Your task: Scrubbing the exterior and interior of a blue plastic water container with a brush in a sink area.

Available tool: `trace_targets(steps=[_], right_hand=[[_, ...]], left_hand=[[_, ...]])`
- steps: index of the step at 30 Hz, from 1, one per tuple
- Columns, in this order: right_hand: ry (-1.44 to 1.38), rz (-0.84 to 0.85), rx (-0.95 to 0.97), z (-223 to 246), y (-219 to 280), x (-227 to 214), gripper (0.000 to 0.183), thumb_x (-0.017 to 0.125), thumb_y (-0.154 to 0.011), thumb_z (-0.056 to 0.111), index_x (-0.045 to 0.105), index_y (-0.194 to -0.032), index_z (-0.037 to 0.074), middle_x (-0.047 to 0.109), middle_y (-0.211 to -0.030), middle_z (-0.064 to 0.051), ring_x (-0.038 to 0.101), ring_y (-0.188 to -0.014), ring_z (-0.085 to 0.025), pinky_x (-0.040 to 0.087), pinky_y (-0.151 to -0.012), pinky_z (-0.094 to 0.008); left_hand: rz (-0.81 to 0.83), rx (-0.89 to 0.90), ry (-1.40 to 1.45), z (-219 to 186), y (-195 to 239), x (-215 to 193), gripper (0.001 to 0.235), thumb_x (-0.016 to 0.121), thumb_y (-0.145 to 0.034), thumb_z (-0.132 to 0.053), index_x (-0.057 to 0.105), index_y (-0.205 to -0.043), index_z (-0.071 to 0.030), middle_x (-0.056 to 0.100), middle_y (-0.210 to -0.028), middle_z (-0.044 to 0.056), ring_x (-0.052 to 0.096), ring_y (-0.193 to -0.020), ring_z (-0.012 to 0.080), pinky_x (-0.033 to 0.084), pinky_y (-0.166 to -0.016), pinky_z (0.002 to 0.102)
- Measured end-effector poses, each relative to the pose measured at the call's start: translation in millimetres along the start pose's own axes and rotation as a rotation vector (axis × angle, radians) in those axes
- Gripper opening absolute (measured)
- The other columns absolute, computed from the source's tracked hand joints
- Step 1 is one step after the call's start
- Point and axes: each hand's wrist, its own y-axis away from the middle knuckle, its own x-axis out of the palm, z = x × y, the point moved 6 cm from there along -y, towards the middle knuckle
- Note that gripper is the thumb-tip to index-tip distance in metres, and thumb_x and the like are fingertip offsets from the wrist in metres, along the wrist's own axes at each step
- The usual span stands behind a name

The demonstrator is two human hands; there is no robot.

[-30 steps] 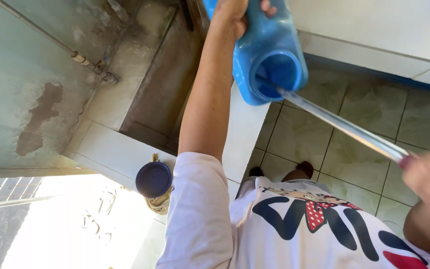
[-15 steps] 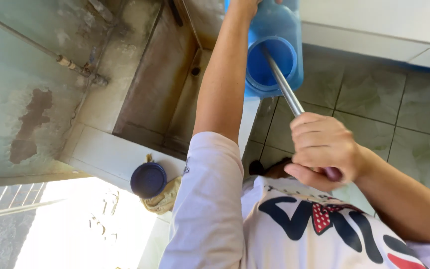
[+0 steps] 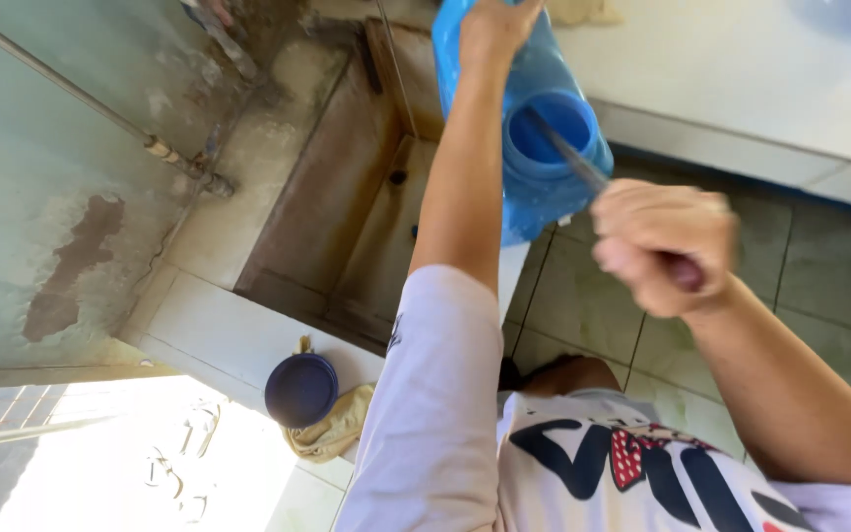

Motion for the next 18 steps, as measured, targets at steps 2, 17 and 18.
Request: trace_targets(steps=[2, 17, 18], right_hand=[[-0.041, -0.102, 0.055, -12.3, 5.7, -18.1, 0.029, 0.059, -0.096, 0.003, 0.056, -0.067, -0.001, 0.055, -0.062, -0.008, 0.053, -0.055, -0.020, 0.049, -0.059, -0.034], [0.254, 0.008, 0.318, -33.3, -40.9, -3.4, 0.022, 0.056, -0.095, 0.003, 0.054, -0.074, 0.000, 0.049, -0.060, -0.006, 0.043, -0.048, -0.017, 0.038, -0.053, -0.032], [0.327, 0.065, 0.312, -47.5, -34.8, 6.9, 0.033, 0.065, -0.092, 0.001, 0.050, -0.062, 0.001, 0.042, -0.053, -0.009, 0.038, -0.041, -0.020, 0.031, -0.046, -0.034]], left_hand=[[0.045, -0.039, -0.044, -20.2, 70.5, -65.9, 0.062, 0.062, -0.084, -0.063, 0.074, -0.115, -0.012, 0.075, -0.118, 0.019, 0.071, -0.113, 0.0361, 0.057, -0.098, 0.046], [0.027, 0.183, 0.306, -63.4, 232.2, -126.1, 0.076, 0.061, -0.100, -0.046, 0.028, -0.166, -0.025, 0.033, -0.173, 0.011, 0.016, -0.163, 0.0422, 0.028, -0.128, 0.060], [0.059, 0.174, 0.419, -64.4, 235.1, -121.4, 0.081, 0.060, -0.097, -0.043, 0.024, -0.167, -0.022, 0.035, -0.171, 0.008, 0.018, -0.161, 0.0417, 0.028, -0.129, 0.060]])
